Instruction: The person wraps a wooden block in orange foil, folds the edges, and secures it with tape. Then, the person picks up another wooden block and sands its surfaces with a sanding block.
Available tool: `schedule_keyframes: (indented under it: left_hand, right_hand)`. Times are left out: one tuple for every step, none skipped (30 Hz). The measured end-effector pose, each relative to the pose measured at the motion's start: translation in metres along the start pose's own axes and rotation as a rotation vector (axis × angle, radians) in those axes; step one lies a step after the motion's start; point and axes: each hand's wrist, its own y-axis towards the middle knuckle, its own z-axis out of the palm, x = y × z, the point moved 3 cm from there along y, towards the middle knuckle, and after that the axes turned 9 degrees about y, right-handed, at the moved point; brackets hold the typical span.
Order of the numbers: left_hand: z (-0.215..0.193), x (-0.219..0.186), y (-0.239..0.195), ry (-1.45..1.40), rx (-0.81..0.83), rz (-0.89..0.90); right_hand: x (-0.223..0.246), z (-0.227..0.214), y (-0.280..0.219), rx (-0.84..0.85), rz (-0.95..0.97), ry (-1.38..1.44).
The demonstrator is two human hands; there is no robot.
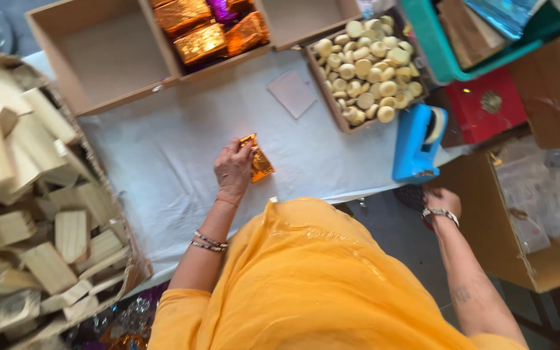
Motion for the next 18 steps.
schedule_keyframes:
  left_hand:
    - [0.001,0.002,-0.002,0.009,-0.002,-0.017]
    - [0.003,0.001,-0.001,-0.005,-0.012,-0.013]
    - [0.004,0.000,0.001,-0.018,-0.022,-0.010]
    - [0.005,0.001,-0.001,-0.010,-0.021,-0.025]
    - [0.005,0.001,-0.003,-0.003,-0.029,-0.015]
    - [0.006,0.001,-0.004,0.001,-0.039,-0.004]
    - [0.008,0.002,-0.005,0.007,-0.041,-0.019]
    - [0.009,0.002,-0.005,0.015,-0.059,-0.008]
    - [0.011,0.002,-0.006,0.022,-0.078,0.003]
    - [0.013,0.002,-0.007,0.025,-0.082,-0.008]
    - [0.015,0.002,-0.008,0.026,-0.098,-0.007]
    - [0.017,0.003,-0.009,0.028,-0.113,-0.006]
    - [0.020,0.003,-0.010,0.032,-0.116,-0.016]
    - [0.022,0.003,-0.011,0.032,-0.122,-0.014]
    - [0.025,0.004,-0.011,0.032,-0.127,-0.011]
    - [0.024,0.003,-0.011,0.038,-0.129,-0.021]
    - [0.024,0.003,-0.011,0.036,-0.118,-0.022]
    - [0.025,0.003,-0.010,0.035,-0.108,-0.021]
  right_hand:
    - [0.012,0.001,-0.014,0.017,-0.010,-0.003]
    - [0.025,0.001,-0.023,0.009,0.031,-0.168]
    - [0.037,-0.001,-0.033,-0.001,0.069,-0.333]
    - [0.043,0.008,-0.038,0.013,0.061,-0.339]
    - [0.048,0.017,-0.043,0.065,0.053,-0.255]
    - [0.055,0.026,-0.047,0.113,0.044,-0.171]
    - [0.064,0.045,-0.041,0.125,0.035,-0.176]
    - [0.074,0.067,-0.038,0.259,-0.023,-0.021]
    - [0.084,0.088,-0.035,0.393,-0.079,0.134]
    - [0.105,0.115,-0.037,0.401,-0.087,0.130]
    - [0.128,0.144,-0.042,0.496,-0.129,0.152]
    - [0.149,0.173,-0.048,0.592,-0.169,0.173]
    - [0.167,0.201,-0.054,0.600,-0.176,0.169]
    - [0.186,0.233,-0.062,0.681,-0.221,0.169]
    - [0.204,0.263,-0.071,0.762,-0.267,0.169]
    - [0.220,0.284,-0.080,0.772,-0.272,0.167]
    - [0.236,0.306,-0.090,0.826,-0.292,0.122]
    - [0.252,0.328,-0.101,0.878,-0.312,0.079]
